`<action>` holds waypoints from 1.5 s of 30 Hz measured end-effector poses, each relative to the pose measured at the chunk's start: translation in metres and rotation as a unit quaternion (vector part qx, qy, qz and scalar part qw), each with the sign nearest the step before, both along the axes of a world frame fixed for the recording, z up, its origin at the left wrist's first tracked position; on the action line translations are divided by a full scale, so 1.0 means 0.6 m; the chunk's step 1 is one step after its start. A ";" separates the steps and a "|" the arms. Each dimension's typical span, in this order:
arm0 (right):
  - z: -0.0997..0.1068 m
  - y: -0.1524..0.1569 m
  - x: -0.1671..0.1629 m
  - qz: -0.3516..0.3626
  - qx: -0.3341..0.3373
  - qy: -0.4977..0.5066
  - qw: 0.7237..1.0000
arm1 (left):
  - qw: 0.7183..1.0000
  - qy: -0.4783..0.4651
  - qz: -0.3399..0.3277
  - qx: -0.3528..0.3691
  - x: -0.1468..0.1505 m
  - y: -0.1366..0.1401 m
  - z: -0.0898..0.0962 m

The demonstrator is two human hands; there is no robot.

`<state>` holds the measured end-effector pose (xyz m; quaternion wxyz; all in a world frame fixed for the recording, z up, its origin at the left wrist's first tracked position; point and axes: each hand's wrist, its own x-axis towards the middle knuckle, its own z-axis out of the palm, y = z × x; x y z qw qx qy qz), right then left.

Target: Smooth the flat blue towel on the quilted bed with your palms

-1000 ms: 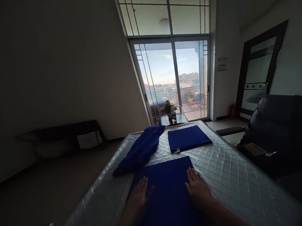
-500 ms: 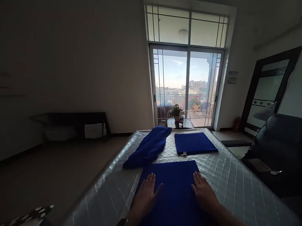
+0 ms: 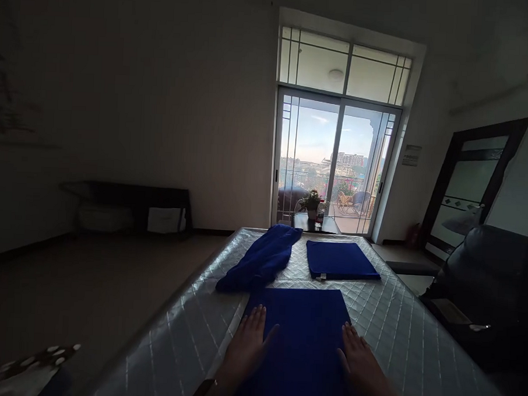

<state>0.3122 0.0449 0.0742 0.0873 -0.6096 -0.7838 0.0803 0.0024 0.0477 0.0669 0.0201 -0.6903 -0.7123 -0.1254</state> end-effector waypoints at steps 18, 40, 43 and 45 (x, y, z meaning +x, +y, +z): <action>0.015 -0.012 0.001 -0.005 -0.038 0.068 0.997 | 0.981 -0.029 -0.184 -0.059 0.187 -0.017 0.034; 0.019 -0.016 0.007 0.010 -0.042 0.093 0.995 | 0.995 0.048 -0.001 -0.088 -0.020 -0.036 -0.064; 0.015 -0.014 0.006 0.005 -0.035 0.077 0.996 | 0.997 0.033 0.042 -0.059 -0.056 -0.052 -0.074; 0.009 -0.013 0.005 0.007 -0.018 0.071 0.997 | 0.999 0.036 0.035 -0.019 -0.061 -0.057 -0.079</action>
